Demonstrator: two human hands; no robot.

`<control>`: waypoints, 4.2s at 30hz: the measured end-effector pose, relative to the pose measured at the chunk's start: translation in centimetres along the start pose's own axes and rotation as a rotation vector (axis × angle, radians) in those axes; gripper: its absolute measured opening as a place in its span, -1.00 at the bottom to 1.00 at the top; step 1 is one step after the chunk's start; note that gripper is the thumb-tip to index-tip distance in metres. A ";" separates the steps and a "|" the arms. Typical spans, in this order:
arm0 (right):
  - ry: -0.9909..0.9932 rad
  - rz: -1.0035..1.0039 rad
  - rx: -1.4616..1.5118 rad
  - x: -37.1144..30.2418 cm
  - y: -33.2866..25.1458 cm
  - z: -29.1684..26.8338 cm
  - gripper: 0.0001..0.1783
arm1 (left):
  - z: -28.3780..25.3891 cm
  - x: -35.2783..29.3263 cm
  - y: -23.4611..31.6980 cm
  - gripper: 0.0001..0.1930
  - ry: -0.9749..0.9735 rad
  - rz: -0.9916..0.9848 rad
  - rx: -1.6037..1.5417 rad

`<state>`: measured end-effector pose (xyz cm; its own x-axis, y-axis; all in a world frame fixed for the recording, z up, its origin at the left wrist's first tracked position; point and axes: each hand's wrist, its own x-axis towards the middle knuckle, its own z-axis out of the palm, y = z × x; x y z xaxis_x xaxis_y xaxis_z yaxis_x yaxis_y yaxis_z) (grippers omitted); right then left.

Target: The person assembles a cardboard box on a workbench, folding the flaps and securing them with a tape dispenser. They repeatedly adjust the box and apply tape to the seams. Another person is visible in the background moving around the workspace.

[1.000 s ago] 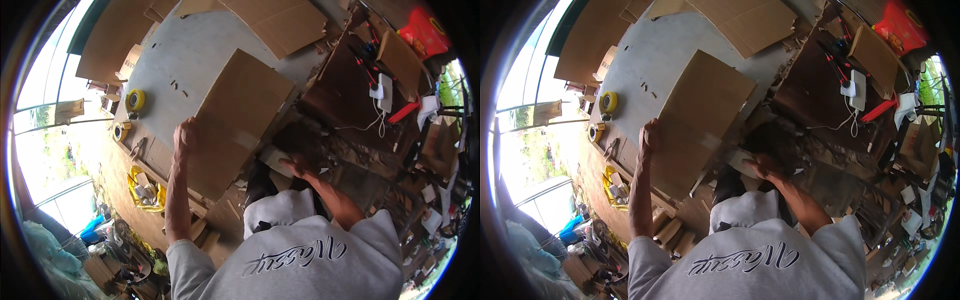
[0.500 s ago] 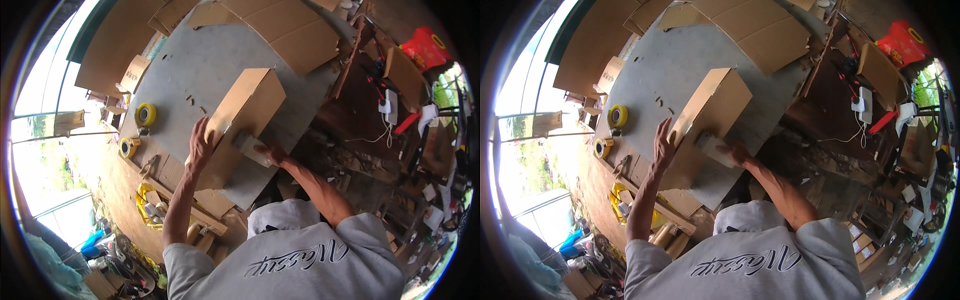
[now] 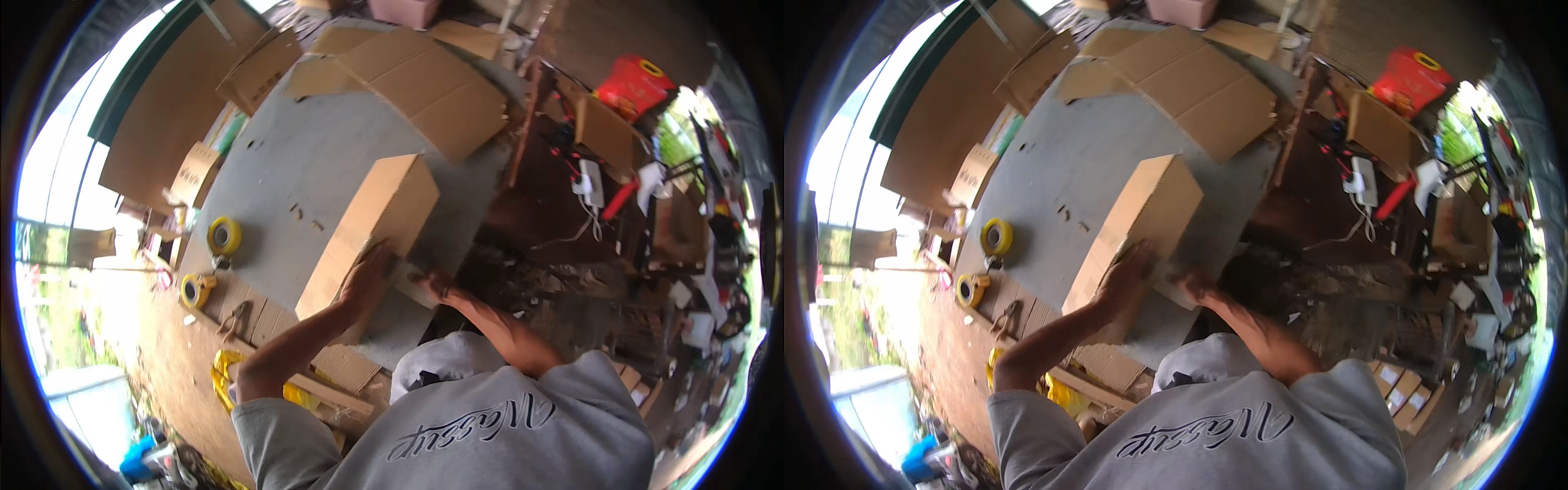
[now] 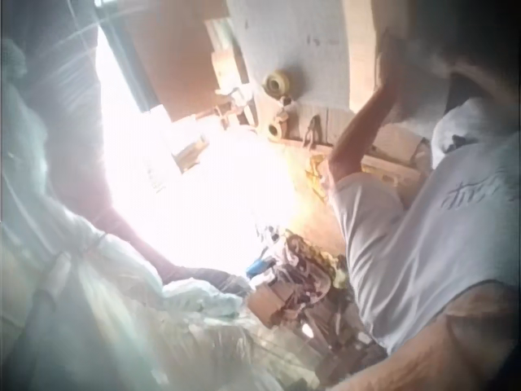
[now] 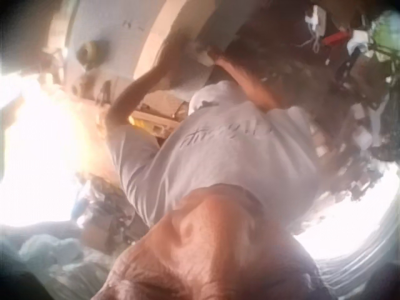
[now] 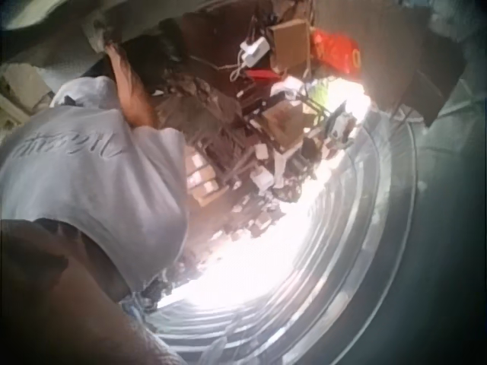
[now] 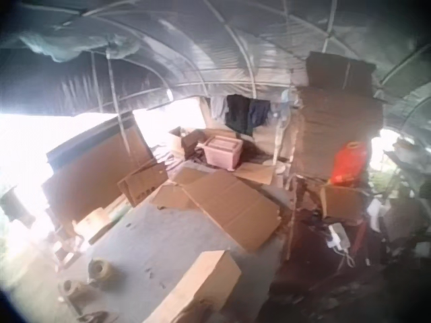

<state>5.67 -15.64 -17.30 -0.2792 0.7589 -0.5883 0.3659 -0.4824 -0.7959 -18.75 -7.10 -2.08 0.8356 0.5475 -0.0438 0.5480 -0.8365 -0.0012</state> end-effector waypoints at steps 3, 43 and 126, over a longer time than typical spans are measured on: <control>0.101 0.023 0.015 -2.9 -5.5 1.6 -0.47 | 6.7 -2.8 0.5 -0.39 0.092 -0.084 -0.896; 0.862 0.061 -0.677 -8.9 2.4 -54.8 -0.58 | -7.2 16.9 -0.7 -0.45 -0.090 -0.792 -0.476; 0.606 -0.489 -0.879 -7.4 -19.1 -11.5 -0.70 | -5.9 10.1 1.1 -0.60 0.272 -0.623 -0.483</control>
<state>10.93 -7.00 3.87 -0.1785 0.9782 0.1058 0.8900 0.2064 -0.4066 -9.45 -2.38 3.40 0.3198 0.9452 0.0656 0.8171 -0.3102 0.4860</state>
